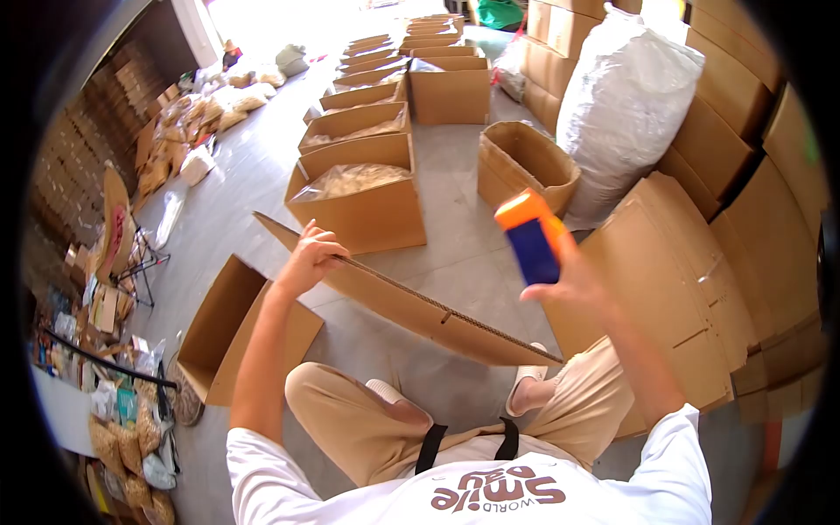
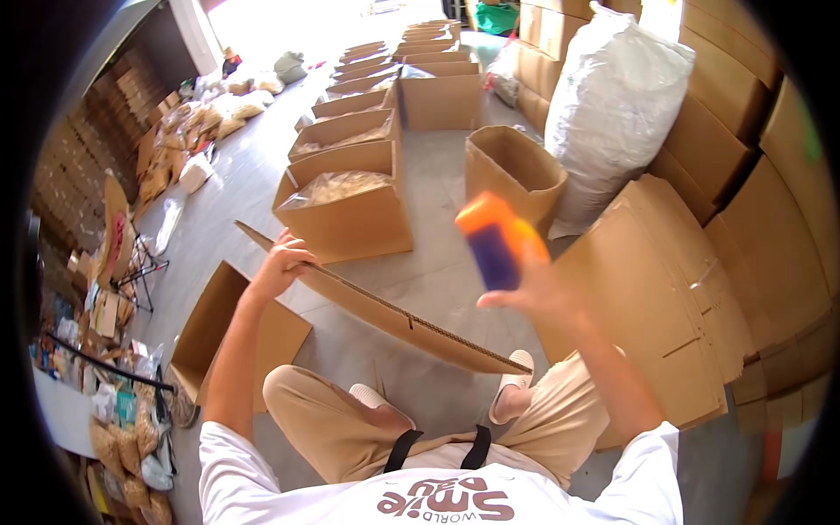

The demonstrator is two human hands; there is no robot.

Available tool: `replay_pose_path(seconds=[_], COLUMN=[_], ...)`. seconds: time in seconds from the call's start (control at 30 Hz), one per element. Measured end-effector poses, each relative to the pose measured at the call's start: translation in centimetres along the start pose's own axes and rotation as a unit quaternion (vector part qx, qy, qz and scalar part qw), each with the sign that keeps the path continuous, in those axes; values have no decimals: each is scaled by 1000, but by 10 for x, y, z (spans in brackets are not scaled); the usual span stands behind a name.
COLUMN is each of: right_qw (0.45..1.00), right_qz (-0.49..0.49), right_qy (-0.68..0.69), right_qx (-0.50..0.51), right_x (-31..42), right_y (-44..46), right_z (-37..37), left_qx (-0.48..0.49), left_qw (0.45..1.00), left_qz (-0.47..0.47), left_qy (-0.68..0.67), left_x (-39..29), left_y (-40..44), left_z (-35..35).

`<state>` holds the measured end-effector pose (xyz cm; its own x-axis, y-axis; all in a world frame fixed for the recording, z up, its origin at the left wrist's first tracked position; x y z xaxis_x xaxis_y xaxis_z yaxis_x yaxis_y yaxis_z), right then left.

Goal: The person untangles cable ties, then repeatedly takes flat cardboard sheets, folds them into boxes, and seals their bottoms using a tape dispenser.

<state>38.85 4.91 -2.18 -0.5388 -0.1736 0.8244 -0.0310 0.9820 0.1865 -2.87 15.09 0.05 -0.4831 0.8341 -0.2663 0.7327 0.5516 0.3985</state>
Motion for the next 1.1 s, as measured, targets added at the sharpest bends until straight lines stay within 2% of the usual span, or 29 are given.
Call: replay_pose_path(seconds=[0.03,0.07,0.1,0.17,0.2,0.23,0.3,0.33,0.37,0.43,0.5,0.57,0.63,0.67,0.7,0.77,0.83,0.9,0.97,1.03,1.1], right_qw=[998,996,992,974,943,943,932,931,932,933,913,906,920,908,909,915,921,937,941,949,934], right_qz=[-34,-35,-36,95,190,187,199,198,204,211,281,291,239,245,241,346,327,229,189,157,193], right_qy=[-5,-21,-38,-57,-11,8,-1,-4,14,28,17,21,-232,-272,-271,-59,-32,-27,16,-59,-13], right_qx=[49,82,115,197,272,276,303,307,298,290,296,308,208,205,207,199,209,261,280,267,301], right_x=[0,-2,-1,17,41,32,27,25,19,8,-7,-11,-18,-28,-30,-32,0,33,36,31,16], right_y=[2,-1,-7,-21,-24,-29,-35,-37,-39,-38,-34,-33,-42,-49,-51,-55,-56,-50,-49,-50,-45], right_z=[24,46,65,85,82,93,101,103,105,104,96,90,89,93,94,95,97,100,110,120,125], left_qx=[-7,56,52,-68,-74,-74,-198,-202,-205,-343,-326,-318,-318,-316,-318,-312,-306,-299,-308,-312,-316], left_qw=[1000,995,994,975,965,964,930,899,897,845,844,849,850,852,852,841,840,844,826,826,825], left_qz=[-11,-87,-96,-209,-232,-239,-295,-356,-359,-339,-351,-352,-349,-344,-345,-374,-379,-376,-396,-390,-388], left_qy=[2,-13,-9,-32,-95,-95,-97,-156,-157,-230,-241,-233,-235,-237,-234,-236,-238,-240,-258,-261,-264], left_x=[9,24,27,30,46,43,29,22,16,3,-3,-3,-1,0,-1,-7,-7,-7,-7,-7,-7], left_y=[-12,-29,-44,-72,-85,-86,-78,-71,-65,-55,-51,-55,-67,-74,-77,-87,-88,-82,-74,-73,-77], left_z=[8,16,27,55,68,73,96,100,104,107,100,97,97,97,93,92,92,92,93,93,93])
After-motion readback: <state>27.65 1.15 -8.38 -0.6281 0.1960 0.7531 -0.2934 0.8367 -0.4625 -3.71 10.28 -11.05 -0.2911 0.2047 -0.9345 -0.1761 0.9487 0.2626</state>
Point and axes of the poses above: each hand's wrist, its own y-axis towards the middle knuckle, its own z-axis out of the palm, x = y × z, the point moved 1 cm from there along y, towards the middle knuckle, and after that the axes turned 12 degrees about z, right-handed, at the moved point
